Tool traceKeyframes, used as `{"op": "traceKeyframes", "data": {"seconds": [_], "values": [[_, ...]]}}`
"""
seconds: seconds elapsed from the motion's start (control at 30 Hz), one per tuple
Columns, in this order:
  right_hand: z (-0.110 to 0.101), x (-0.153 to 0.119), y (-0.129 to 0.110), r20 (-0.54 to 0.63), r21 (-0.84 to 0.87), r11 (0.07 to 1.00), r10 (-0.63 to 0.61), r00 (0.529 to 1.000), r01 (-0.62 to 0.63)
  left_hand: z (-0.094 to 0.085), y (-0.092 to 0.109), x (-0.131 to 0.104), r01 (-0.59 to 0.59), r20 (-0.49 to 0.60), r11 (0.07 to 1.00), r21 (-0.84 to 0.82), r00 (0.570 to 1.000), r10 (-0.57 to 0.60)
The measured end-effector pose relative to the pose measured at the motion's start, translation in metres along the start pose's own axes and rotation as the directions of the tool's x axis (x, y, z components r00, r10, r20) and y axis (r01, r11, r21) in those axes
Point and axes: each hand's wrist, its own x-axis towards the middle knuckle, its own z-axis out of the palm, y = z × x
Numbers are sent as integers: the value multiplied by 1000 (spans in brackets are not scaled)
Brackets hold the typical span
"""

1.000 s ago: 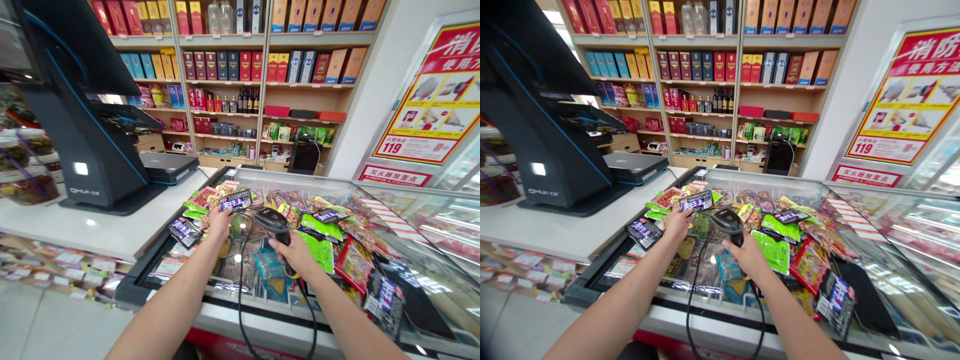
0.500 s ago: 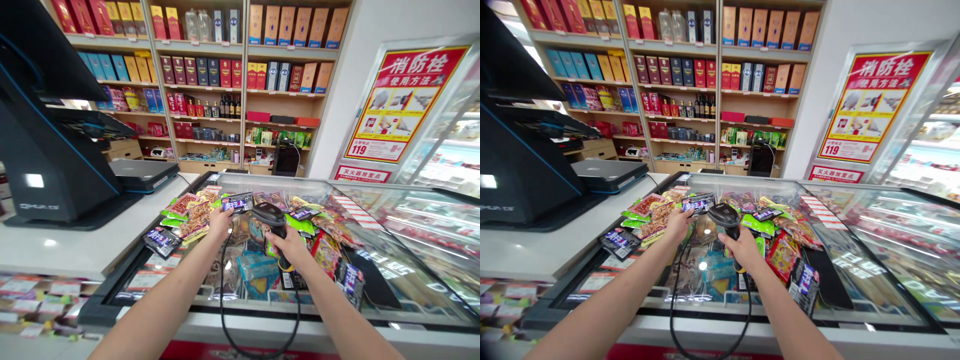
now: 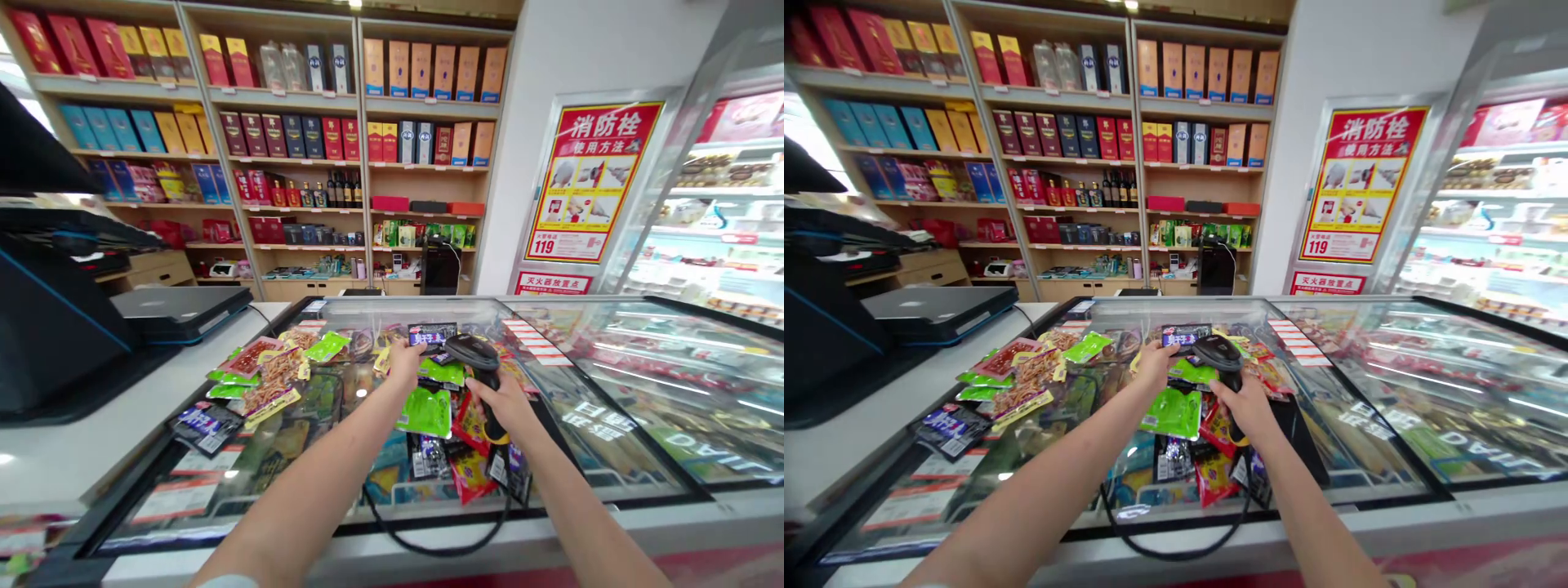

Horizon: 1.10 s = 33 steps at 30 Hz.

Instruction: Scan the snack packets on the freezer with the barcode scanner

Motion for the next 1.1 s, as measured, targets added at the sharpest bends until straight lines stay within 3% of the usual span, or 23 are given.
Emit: {"op": "traceKeyframes", "data": {"seconds": [0.2, 0.33, 0.47, 0.57, 0.63, 0.7, 0.9, 1.0, 1.1], "values": [[-39, -7, 8, -98, 10, 1000, 8, 995, -7, 39, -35, 9, -36, -39, 982, 187, 998, 44], [-52, -13, 7, -132, 47, 999, 21, 991, -15, 59, -44, 13, -88, -40, 901, 424, 993, 115], [-54, -17, 2, -182, 12, 999, 39, 983, -37, 66, -31, 6, -144, 54, 625, 767, 985, 161], [-52, -16, 0, -159, -12, 999, 42, 986, -44, 64, -22, 0, -145, 91, 385, 912, 984, 155], [-51, -14, 2, -140, -14, 998, 56, 989, -58, 61, -20, -2, -135, 98, 265, 955, 984, 148], [-50, -11, 5, -125, -5, 998, 58, 991, -59, 57, -20, -1, -123, 95, 202, 972, 985, 144], [-43, -7, 15, -134, 27, 997, 81, 988, -78, 36, -9, -2, -171, 125, 204, 964, 967, 220], [-33, -7, 17, -87, 67, 993, 105, 991, -99, 7, 14, -7, -213, 158, 176, 961, 947, 280], [-17, -6, 18, -43, 115, 990, 89, 995, -84, -45, 48, -11, -174, 117, 145, 974, 935, 335]]}}
